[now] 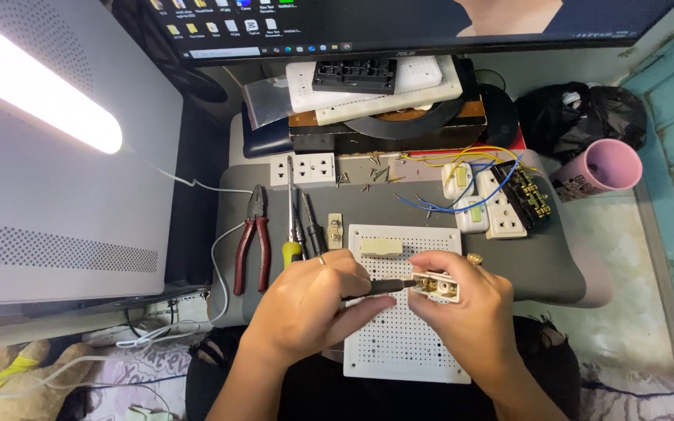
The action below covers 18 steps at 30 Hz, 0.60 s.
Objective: The person is wiring and assembling an electrical socket component using a screwdriver and pliers on a workbench.
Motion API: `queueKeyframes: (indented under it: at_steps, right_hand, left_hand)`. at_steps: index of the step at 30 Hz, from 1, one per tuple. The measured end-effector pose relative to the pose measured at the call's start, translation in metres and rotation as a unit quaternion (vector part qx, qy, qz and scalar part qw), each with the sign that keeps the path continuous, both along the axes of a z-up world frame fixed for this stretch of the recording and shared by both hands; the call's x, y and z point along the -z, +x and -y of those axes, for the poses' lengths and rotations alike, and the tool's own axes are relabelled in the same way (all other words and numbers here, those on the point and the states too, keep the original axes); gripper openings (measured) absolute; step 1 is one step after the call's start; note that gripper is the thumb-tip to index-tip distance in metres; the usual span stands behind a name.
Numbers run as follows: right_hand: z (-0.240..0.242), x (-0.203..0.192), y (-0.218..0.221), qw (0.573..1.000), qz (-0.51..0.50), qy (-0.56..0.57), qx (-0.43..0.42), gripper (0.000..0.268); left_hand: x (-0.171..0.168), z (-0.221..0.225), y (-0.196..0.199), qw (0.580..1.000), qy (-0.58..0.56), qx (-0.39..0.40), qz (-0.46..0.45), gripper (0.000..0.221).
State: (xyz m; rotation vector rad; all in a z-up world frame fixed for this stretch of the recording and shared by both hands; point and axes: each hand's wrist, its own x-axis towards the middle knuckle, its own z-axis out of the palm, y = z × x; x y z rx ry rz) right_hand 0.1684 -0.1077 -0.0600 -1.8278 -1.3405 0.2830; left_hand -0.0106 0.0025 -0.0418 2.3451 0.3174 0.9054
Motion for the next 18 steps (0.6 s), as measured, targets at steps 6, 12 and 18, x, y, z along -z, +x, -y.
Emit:
queueKeyframes:
  at_steps: [6, 12, 18]
  right_hand:
    - [-0.001, -0.003, -0.001, 1.000, 0.007, -0.010, -0.019, 0.032]
    - [-0.003, 0.001, 0.001, 0.997, -0.046, -0.057, -0.019, 0.031]
    - [0.000, 0.001, 0.004, 0.999, 0.034, -0.015, 0.009, 0.032]
  left_hand:
    - [-0.017, 0.001, 0.005, 0.995, -0.065, 0.034, -0.064, 0.026]
    - [-0.011, -0.003, 0.007, 0.995, -0.030, 0.091, 0.033, 0.024]
    - [-0.005, -0.006, 0.002, 0.997, -0.031, 0.068, 0.020, 0.030]
